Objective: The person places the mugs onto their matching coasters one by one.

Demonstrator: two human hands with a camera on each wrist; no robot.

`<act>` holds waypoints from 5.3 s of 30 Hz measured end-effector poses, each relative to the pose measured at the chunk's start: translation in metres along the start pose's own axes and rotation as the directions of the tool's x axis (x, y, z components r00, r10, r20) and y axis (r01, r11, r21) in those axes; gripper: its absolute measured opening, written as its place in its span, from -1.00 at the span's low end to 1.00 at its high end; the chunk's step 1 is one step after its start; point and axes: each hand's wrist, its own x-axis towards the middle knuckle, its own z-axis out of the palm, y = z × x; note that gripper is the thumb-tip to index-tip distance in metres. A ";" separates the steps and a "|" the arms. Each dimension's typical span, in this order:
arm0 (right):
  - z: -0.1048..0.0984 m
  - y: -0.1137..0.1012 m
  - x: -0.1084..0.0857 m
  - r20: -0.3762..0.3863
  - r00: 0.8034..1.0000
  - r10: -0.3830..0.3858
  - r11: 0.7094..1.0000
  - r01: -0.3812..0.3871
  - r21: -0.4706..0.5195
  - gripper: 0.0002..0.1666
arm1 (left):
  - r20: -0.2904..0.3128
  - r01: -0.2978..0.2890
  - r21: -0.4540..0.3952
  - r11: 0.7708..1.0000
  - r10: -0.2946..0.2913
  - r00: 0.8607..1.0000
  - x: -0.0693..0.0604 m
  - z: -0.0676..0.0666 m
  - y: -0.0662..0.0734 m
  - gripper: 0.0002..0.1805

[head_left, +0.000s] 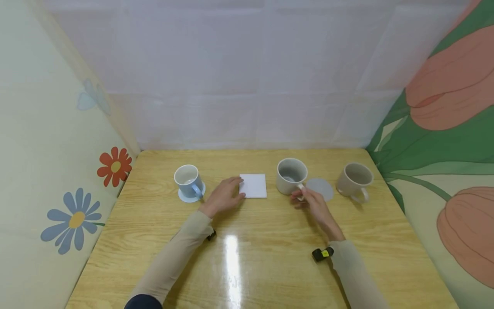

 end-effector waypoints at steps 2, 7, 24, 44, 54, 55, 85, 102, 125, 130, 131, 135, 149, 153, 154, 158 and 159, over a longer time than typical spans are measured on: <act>0.000 0.000 0.001 0.018 1.000 0.013 0.998 -0.014 0.058 -0.30 | 0.012 0.002 0.006 1.000 -0.002 1.000 0.002 0.001 -0.001 -0.33; 0.001 0.001 0.004 0.060 0.995 0.076 0.974 -0.087 0.208 -0.35 | 0.042 0.020 0.020 1.000 -0.021 0.999 0.005 0.001 -0.003 -0.31; 0.001 -0.004 0.005 0.081 0.993 0.091 0.988 -0.100 0.117 -0.49 | 0.109 0.056 0.114 0.992 -0.068 0.992 0.012 -0.004 -0.002 -0.26; 0.015 -0.003 0.006 -0.068 0.994 0.088 0.980 -0.074 0.184 -0.50 | 0.178 -0.014 0.192 0.981 -0.021 0.984 0.009 -0.003 -0.009 -0.25; 0.018 -0.004 0.005 -0.089 0.994 0.069 0.983 -0.053 0.174 -0.48 | 0.083 -0.016 0.126 0.992 0.005 0.997 0.004 0.003 -0.011 -0.31; 0.018 -0.004 0.004 -0.090 0.993 0.070 0.983 -0.054 0.173 -0.48 | 0.081 -0.013 0.129 0.992 0.002 0.997 0.004 0.004 -0.011 -0.31; 0.021 -0.017 0.009 -0.121 0.992 0.040 0.982 -0.017 0.189 -0.49 | 0.088 0.028 0.126 0.992 -0.039 0.995 0.004 0.000 -0.008 -0.32; 0.022 -0.032 0.007 -0.129 0.992 -0.008 0.984 0.031 0.174 -0.39 | 0.115 0.059 0.107 0.993 -0.071 0.991 0.004 -0.002 -0.003 -0.32; 0.035 -0.042 0.009 -0.120 0.992 -0.036 0.984 0.056 0.170 -0.42 | 0.120 0.058 0.126 0.990 -0.074 0.990 0.004 -0.002 -0.005 -0.31; 0.038 -0.041 0.011 -0.099 0.994 -0.041 0.984 0.058 0.171 -0.39 | 0.116 0.062 0.127 0.990 -0.076 0.990 0.004 -0.001 -0.007 -0.31; 0.039 -0.041 0.011 -0.101 0.994 -0.041 0.984 0.058 0.171 -0.39 | 0.117 0.061 0.126 0.990 -0.076 0.990 0.004 -0.001 -0.008 -0.31; 0.041 -0.041 0.012 -0.106 0.993 -0.047 0.984 0.064 0.169 -0.39 | 0.113 0.056 0.128 0.990 -0.071 0.991 0.004 -0.001 -0.008 -0.31; 0.046 -0.041 0.012 -0.093 0.995 -0.027 0.982 0.044 0.186 -0.49 | 0.116 0.044 0.123 0.991 -0.059 0.991 0.005 -0.004 -0.004 -0.33; 0.049 -0.041 0.013 -0.088 0.996 -0.026 0.979 0.043 0.197 -0.52 | 0.117 0.042 0.125 0.991 -0.057 0.992 0.004 -0.004 -0.004 -0.33; 0.050 -0.041 0.013 -0.089 0.996 -0.028 0.979 0.045 0.199 -0.51 | 0.116 0.041 0.126 0.991 -0.055 0.992 0.005 -0.004 -0.004 -0.33; 0.053 -0.041 0.013 -0.087 0.996 -0.027 0.975 0.046 0.217 -0.52 | 0.118 0.040 0.125 0.991 -0.055 0.992 0.005 -0.003 -0.005 -0.33; 0.053 -0.041 0.014 -0.085 0.996 -0.027 0.975 0.046 0.220 -0.53 | 0.119 0.040 0.123 0.992 -0.055 0.991 0.005 -0.003 -0.005 -0.33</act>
